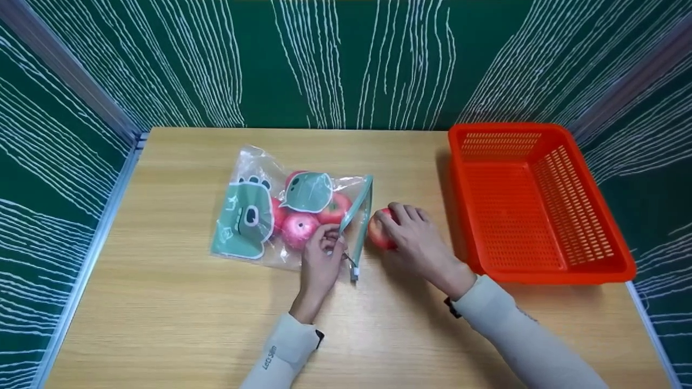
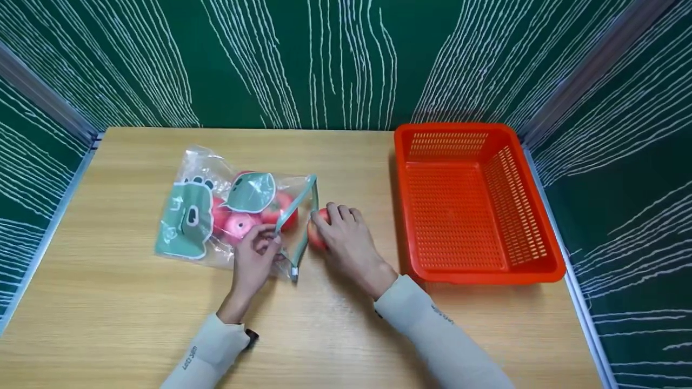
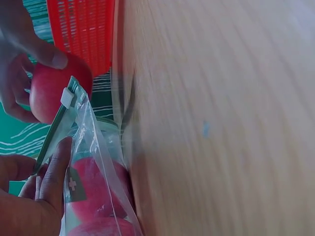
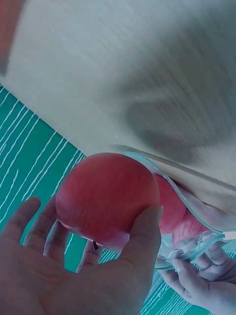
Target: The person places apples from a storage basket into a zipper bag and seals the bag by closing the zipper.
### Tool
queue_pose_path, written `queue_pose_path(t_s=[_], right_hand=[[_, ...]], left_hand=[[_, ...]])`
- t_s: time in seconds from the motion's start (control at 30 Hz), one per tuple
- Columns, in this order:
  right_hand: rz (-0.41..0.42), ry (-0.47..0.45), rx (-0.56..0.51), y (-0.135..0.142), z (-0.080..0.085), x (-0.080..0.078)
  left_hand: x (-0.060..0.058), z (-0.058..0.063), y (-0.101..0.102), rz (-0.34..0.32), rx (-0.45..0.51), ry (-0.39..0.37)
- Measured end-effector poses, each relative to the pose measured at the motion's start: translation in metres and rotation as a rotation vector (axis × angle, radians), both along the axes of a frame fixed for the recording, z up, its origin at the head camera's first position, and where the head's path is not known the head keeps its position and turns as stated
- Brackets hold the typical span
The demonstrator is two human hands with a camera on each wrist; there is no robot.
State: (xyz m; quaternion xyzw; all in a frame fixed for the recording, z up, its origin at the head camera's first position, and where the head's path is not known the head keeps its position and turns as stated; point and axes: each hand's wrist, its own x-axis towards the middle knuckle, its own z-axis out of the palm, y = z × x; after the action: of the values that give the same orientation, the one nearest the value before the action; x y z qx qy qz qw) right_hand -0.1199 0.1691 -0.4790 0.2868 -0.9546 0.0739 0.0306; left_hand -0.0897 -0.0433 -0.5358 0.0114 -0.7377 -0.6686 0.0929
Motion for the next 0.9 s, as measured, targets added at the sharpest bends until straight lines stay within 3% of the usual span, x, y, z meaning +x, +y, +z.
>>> queue_pose_path(t_s=[0.23, 0.43, 0.9], right_hand=[[-0.054, -0.034, -0.031, -0.016, -0.01, -0.004], [-0.103, -0.081, -0.045, -0.028, -0.018, -0.006], [-0.106, -0.059, -0.077, -0.043, -0.034, -0.009]], left_hand=[[0.0, -0.001, -0.001, 0.009, -0.001, -0.017], [0.0, -0.001, 0.0, 0.017, -0.064, 0.037], [0.002, 0.001, 0.0, 0.012, -0.078, 0.014]])
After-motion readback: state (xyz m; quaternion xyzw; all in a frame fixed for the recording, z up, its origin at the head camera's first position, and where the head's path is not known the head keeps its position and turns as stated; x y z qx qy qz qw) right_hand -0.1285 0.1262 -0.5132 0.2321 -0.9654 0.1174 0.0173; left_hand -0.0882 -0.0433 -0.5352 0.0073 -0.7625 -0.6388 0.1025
